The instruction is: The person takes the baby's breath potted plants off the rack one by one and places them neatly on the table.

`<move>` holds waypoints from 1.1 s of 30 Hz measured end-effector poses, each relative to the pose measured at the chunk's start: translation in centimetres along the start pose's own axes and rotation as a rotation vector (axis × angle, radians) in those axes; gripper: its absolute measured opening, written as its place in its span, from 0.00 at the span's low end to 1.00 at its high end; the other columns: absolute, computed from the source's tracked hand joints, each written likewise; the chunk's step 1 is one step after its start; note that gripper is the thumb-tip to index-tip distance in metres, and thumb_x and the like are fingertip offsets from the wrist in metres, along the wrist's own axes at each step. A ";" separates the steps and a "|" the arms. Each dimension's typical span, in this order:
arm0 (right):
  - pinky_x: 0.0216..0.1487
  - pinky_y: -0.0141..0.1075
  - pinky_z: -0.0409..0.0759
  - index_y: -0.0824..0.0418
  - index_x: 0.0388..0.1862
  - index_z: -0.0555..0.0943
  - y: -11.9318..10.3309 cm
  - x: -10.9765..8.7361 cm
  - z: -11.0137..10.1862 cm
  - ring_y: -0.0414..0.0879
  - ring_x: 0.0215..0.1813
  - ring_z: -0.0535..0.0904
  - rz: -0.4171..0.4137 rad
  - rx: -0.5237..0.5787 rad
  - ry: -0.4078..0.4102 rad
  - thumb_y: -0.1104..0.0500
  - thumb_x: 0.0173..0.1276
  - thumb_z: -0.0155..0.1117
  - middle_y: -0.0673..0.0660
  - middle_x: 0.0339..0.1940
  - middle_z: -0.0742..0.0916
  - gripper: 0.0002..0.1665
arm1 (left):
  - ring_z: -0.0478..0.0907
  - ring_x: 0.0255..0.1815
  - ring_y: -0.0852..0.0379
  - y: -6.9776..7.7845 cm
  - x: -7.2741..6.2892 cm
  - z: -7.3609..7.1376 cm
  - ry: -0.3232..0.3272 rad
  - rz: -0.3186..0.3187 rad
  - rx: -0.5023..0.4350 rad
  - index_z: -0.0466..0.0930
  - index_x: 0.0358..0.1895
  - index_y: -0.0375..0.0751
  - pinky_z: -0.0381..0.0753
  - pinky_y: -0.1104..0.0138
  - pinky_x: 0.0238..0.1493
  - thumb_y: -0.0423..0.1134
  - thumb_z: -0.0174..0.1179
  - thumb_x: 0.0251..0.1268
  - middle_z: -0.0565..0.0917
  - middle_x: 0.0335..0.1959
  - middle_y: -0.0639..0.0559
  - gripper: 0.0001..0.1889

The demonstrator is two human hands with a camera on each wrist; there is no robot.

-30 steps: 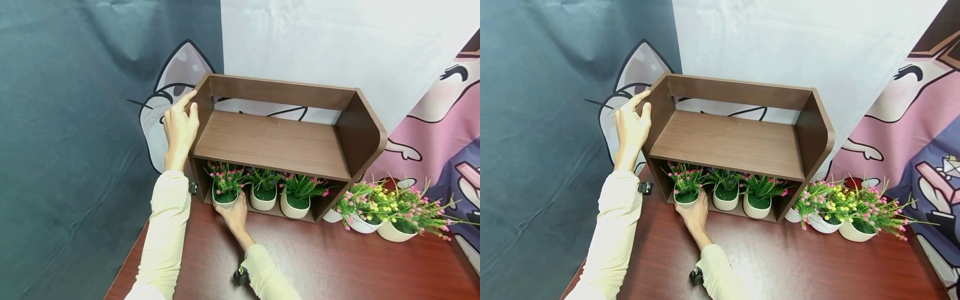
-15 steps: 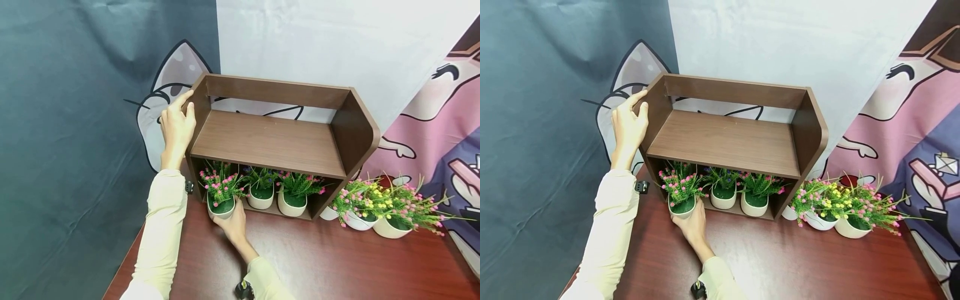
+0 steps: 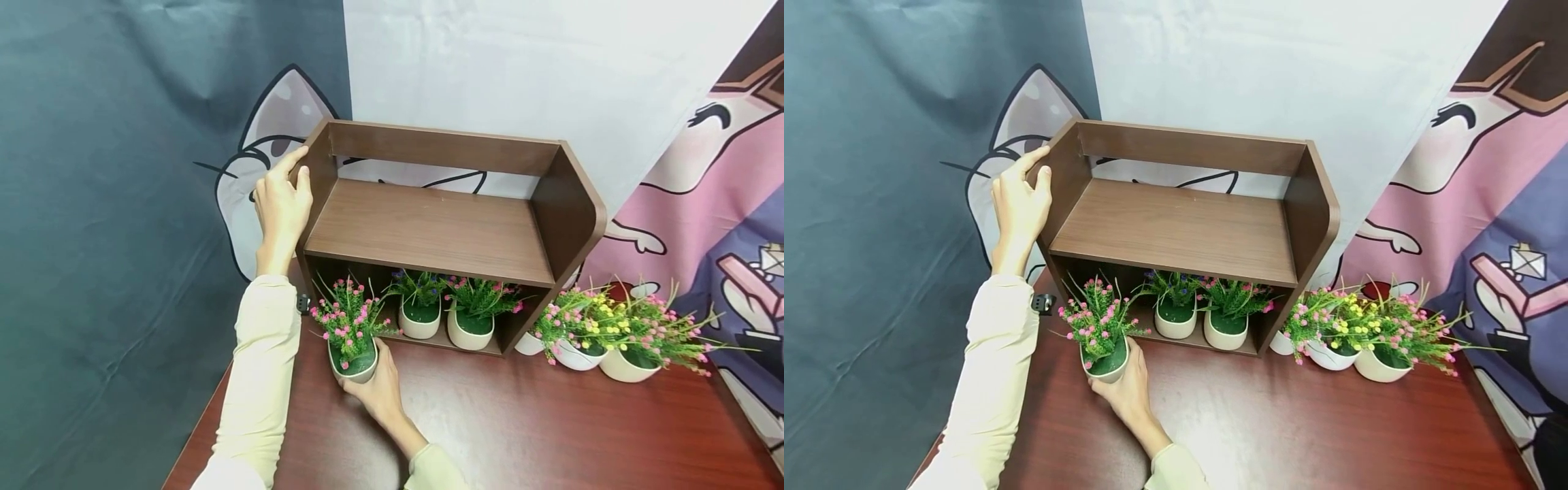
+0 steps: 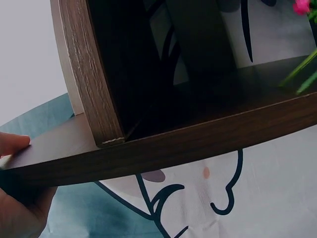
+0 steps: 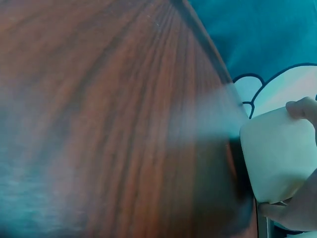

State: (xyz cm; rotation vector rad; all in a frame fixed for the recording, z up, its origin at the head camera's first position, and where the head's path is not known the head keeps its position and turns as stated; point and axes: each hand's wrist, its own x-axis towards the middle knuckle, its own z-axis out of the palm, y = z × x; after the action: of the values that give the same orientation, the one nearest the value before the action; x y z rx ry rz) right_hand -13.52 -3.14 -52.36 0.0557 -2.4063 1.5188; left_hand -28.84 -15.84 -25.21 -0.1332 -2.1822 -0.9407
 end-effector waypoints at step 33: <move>0.53 0.45 0.71 0.60 0.60 0.67 3.0 -5.9 -9.9 0.48 0.54 0.75 0.042 -0.050 0.095 0.57 0.34 0.80 0.57 0.53 0.80 0.50 | 0.66 0.18 0.48 -0.2 0.2 -0.2 0.008 0.043 0.008 0.79 0.56 0.51 0.66 0.56 0.32 0.37 0.52 0.66 0.73 0.14 0.42 0.17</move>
State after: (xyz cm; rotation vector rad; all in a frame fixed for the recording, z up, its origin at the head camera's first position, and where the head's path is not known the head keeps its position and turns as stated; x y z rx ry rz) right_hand -6.20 6.21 -52.59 -0.0759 -2.3826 1.4447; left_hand -28.96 -16.14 -25.07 -0.1711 -2.1671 -0.9066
